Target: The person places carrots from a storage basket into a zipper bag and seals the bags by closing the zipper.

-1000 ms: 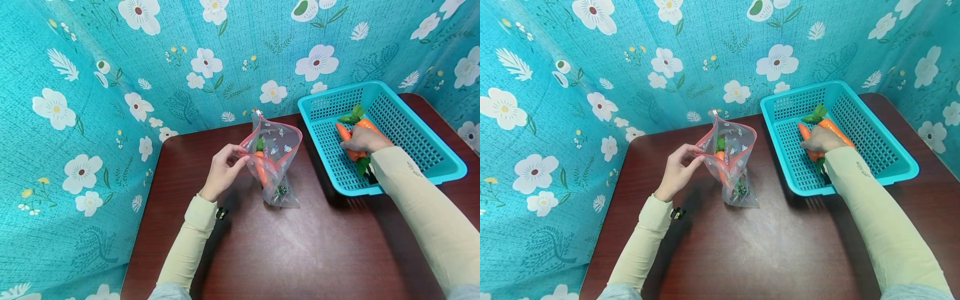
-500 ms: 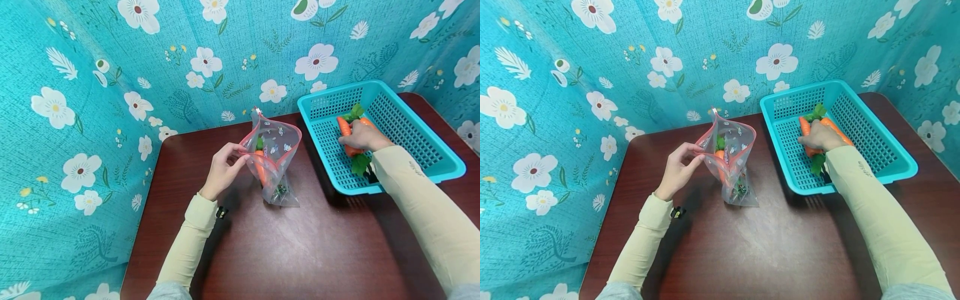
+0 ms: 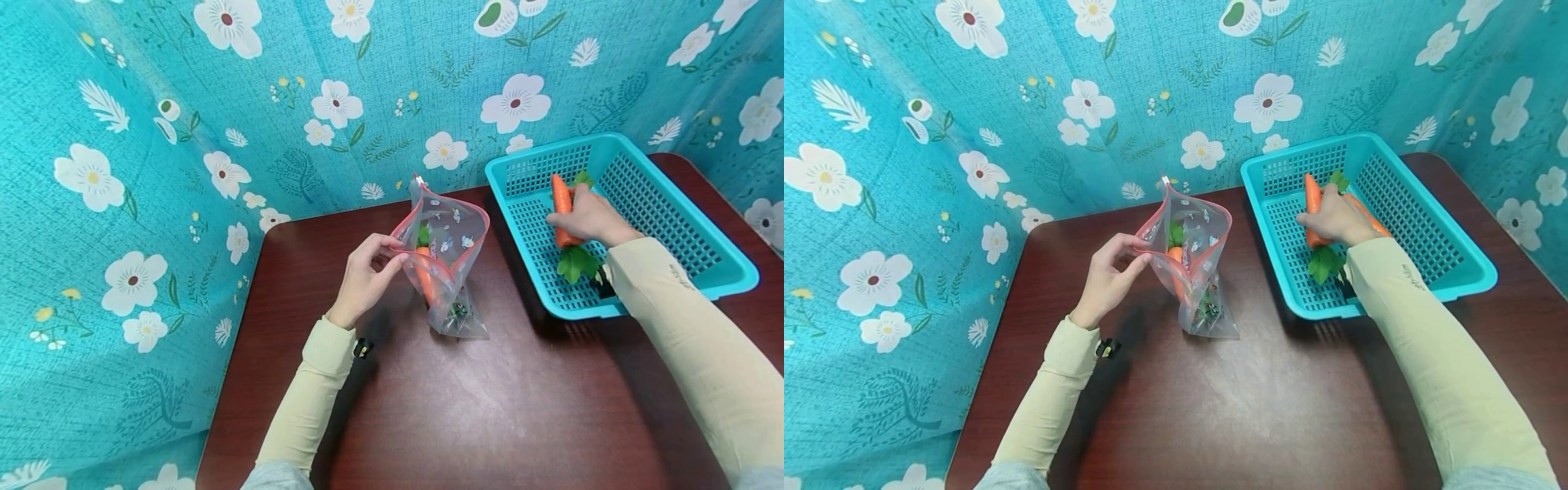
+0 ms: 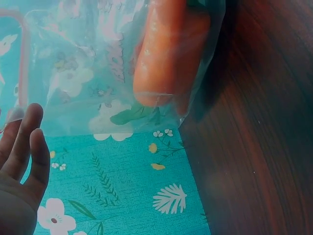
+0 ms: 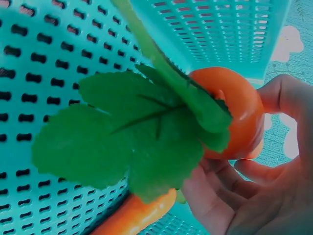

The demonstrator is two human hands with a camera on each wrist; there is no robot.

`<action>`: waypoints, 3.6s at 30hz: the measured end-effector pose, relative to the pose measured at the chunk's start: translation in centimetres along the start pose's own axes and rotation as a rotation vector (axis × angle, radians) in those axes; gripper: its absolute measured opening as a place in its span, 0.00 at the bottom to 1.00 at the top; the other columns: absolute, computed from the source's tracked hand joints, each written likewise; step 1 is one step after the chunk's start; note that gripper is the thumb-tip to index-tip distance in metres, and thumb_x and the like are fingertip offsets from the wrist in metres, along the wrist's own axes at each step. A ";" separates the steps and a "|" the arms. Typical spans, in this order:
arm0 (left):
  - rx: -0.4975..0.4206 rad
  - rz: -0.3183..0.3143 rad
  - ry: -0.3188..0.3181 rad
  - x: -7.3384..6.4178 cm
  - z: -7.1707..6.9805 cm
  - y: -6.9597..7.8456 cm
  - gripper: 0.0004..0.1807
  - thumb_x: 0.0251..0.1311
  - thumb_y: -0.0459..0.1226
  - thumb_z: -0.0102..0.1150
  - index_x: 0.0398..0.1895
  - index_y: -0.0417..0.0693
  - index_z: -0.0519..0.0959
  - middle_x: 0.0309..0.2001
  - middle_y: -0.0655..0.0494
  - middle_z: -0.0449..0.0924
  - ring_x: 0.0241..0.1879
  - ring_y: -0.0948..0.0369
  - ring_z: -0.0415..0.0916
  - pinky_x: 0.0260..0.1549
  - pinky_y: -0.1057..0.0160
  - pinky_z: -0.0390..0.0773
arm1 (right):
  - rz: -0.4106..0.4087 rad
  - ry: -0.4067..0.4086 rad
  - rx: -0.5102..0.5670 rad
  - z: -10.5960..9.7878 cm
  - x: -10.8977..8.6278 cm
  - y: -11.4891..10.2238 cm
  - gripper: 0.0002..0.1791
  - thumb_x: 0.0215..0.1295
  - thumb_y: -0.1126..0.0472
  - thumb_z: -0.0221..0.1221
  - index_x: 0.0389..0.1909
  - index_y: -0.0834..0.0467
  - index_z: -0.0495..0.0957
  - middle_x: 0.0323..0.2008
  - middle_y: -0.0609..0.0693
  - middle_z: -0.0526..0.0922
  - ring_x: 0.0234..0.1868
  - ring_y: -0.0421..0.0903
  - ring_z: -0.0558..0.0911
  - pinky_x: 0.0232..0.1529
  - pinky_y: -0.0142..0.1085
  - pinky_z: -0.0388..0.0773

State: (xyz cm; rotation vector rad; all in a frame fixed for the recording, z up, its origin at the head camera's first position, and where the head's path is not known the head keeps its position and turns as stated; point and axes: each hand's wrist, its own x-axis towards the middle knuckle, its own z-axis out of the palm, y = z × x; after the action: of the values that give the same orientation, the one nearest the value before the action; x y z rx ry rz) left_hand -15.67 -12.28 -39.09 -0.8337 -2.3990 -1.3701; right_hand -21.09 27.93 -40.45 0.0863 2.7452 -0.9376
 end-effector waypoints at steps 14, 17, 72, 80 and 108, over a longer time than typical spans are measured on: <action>0.008 0.011 0.004 0.0 -0.1 0.1 0.13 0.59 0.37 0.65 0.45 0.45 0.78 0.41 0.52 0.80 0.34 0.61 0.78 0.30 0.65 0.79 | -0.035 0.043 0.079 -0.3 -0.4 -2.1 0.50 0.65 0.45 0.53 0.74 0.66 0.35 0.48 0.74 0.72 0.31 0.56 0.82 0.27 0.44 0.77; 0.008 0.014 0.005 0.0 -0.1 0.1 0.13 0.59 0.37 0.65 0.45 0.45 0.78 0.41 0.52 0.80 0.34 0.62 0.78 0.30 0.65 0.79 | -0.045 0.074 0.093 -0.2 -0.3 -2.6 0.49 0.65 0.45 0.53 0.74 0.65 0.37 0.47 0.73 0.73 0.30 0.54 0.81 0.25 0.42 0.77; -0.024 0.015 0.008 0.6 -0.2 4.4 0.17 0.57 0.27 0.64 0.50 0.31 0.75 0.44 0.40 0.79 0.34 0.52 0.79 0.31 0.56 0.80 | -0.410 0.289 0.851 -2.1 -5.4 -14.5 0.32 0.63 0.59 0.61 0.66 0.56 0.60 0.43 0.47 0.75 0.36 0.40 0.81 0.33 0.26 0.78; -0.029 0.020 0.003 0.7 0.0 3.8 0.21 0.57 0.27 0.64 0.54 0.32 0.75 0.46 0.38 0.79 0.34 0.51 0.79 0.32 0.51 0.80 | -0.456 0.288 0.943 -1.5 -6.0 -16.3 0.33 0.60 0.59 0.64 0.64 0.57 0.61 0.41 0.49 0.76 0.32 0.40 0.82 0.35 0.27 0.77; -0.041 0.063 0.008 0.8 0.7 0.9 0.23 0.58 0.33 0.65 0.58 0.41 0.76 0.45 0.47 0.80 0.33 0.58 0.80 0.31 0.60 0.79 | -0.434 0.245 0.601 1.1 -6.1 -17.8 0.37 0.59 0.50 0.64 0.66 0.55 0.59 0.52 0.53 0.75 0.44 0.44 0.77 0.43 0.33 0.76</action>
State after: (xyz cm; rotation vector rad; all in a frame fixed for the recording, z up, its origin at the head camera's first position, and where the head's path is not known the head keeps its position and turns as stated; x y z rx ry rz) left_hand -15.77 -11.04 -38.42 -0.9043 -2.3253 -1.4007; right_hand -17.36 13.26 -29.19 -0.3248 2.6310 -1.9631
